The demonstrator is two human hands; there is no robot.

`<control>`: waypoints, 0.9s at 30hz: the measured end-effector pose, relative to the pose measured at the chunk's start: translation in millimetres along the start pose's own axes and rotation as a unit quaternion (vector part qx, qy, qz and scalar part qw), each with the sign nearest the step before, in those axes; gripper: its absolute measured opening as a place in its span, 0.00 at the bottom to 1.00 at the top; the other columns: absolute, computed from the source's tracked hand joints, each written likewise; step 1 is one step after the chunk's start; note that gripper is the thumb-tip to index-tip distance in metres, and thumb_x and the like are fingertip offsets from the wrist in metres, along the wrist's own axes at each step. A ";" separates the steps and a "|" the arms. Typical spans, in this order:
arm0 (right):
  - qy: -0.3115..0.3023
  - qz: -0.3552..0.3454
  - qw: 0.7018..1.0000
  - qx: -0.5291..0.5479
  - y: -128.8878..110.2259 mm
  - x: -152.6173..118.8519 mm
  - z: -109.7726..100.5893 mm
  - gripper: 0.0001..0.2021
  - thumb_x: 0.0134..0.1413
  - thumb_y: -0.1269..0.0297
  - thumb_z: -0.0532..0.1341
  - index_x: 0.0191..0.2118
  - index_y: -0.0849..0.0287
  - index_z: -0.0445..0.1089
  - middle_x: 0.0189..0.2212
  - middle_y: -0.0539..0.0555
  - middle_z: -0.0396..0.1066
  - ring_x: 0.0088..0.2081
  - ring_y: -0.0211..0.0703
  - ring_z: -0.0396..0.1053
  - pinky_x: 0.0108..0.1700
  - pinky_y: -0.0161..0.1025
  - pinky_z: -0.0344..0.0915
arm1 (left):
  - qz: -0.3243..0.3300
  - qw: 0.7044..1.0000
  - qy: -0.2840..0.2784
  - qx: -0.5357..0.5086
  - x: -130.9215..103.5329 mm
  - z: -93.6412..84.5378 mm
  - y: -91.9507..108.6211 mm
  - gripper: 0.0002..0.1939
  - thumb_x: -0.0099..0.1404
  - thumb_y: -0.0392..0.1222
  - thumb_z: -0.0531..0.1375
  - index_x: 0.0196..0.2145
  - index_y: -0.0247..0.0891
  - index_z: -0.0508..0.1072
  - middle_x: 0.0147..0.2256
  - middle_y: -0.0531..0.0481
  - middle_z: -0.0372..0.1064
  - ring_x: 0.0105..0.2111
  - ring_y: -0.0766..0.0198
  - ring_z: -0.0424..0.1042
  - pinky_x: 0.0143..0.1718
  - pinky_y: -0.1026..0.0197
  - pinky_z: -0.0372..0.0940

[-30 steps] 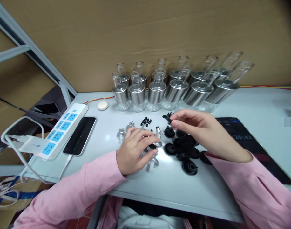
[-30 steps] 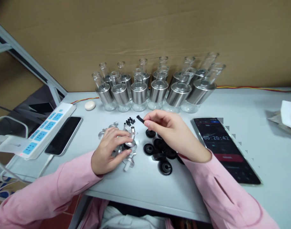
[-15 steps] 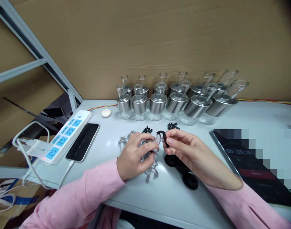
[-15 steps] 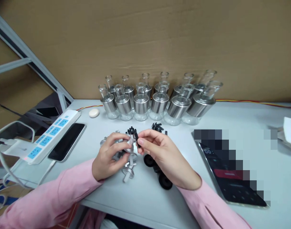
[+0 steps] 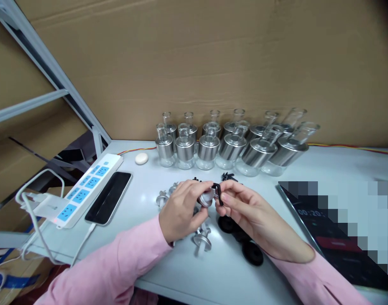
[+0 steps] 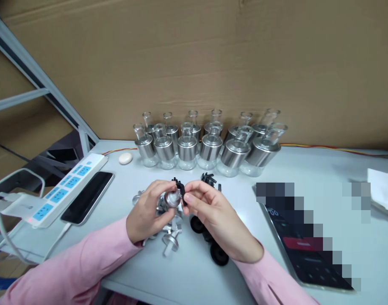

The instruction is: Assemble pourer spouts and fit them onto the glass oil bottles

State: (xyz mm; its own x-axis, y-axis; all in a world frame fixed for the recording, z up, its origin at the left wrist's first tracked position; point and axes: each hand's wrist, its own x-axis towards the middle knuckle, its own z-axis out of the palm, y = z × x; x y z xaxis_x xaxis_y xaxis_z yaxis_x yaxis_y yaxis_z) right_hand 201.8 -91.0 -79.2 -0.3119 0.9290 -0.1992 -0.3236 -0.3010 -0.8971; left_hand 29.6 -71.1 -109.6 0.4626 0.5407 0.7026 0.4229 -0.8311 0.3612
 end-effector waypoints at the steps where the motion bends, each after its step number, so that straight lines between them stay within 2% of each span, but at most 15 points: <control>1: 0.000 0.005 1.000 -0.008 1.0 0.4 -0.1 0.12 0.45 0.58 0.67 0.33 0.58 0.67 0.23 0.47 0.63 0.27 0.34 0.63 0.31 0.34 0.59 | -0.008 1.000 -0.007 0.002 -2.0 -0.6 -0.2 0.26 0.59 0.30 0.53 0.56 0.37 0.55 0.41 0.44 0.69 0.41 0.59 0.67 0.40 0.56 0.67; 5: 0.004 0.017 0.999 -0.034 2.4 2.5 -0.8 0.14 0.45 0.57 0.67 0.33 0.58 0.66 0.22 0.47 0.63 0.25 0.34 0.61 0.30 0.34 0.58 | -0.012 1.000 -0.025 0.003 -5.3 -3.1 0.3 0.31 0.59 0.29 0.51 0.60 0.38 0.52 0.41 0.44 0.69 0.40 0.60 0.68 0.41 0.57 0.66; 9: 0.008 0.024 0.999 -0.027 3.0 3.6 -0.8 0.14 0.43 0.57 0.68 0.32 0.58 0.66 0.21 0.47 0.63 0.25 0.34 0.61 0.29 0.34 0.58 | -0.001 1.000 -0.026 0.006 -4.8 -3.5 0.5 0.32 0.59 0.30 0.51 0.61 0.37 0.50 0.40 0.44 0.70 0.39 0.60 0.69 0.41 0.57 0.66; 16: -0.007 0.036 0.999 -0.004 5.9 3.4 -1.0 0.13 0.44 0.58 0.68 0.33 0.58 0.67 0.21 0.46 0.62 0.24 0.32 0.59 0.29 0.32 0.56 | -0.011 0.999 -0.039 0.025 -5.2 -4.4 0.1 0.26 0.57 0.31 0.53 0.55 0.35 0.58 0.39 0.45 0.71 0.39 0.60 0.69 0.44 0.55 0.63; 23: -0.016 0.038 0.999 0.010 6.1 3.5 -1.8 0.12 0.43 0.59 0.69 0.34 0.58 0.70 0.23 0.47 0.62 0.24 0.31 0.57 0.29 0.32 0.54 | -0.017 0.999 -0.043 0.022 -2.5 -6.7 0.4 0.27 0.52 0.35 0.54 0.52 0.34 0.60 0.39 0.45 0.71 0.40 0.58 0.69 0.44 0.54 0.60; 27: -0.065 0.048 0.997 0.003 7.5 2.4 -2.0 0.12 0.47 0.58 0.66 0.37 0.58 0.72 0.22 0.47 0.62 0.25 0.33 0.57 0.31 0.34 0.55 | -0.020 0.999 -0.040 0.029 -1.3 -7.8 0.8 0.26 0.47 0.38 0.54 0.47 0.35 0.63 0.36 0.48 0.71 0.36 0.58 0.70 0.43 0.53 0.57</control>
State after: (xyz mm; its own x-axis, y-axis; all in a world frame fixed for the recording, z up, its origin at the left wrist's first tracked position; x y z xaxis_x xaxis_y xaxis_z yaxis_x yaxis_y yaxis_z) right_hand 200.4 -90.6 -87.2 -0.4544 0.8604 -0.2308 -0.2924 -0.3888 -0.8737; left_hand 23.2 -73.5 -105.4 0.5044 0.5840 0.6361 0.4856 -0.8009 0.3503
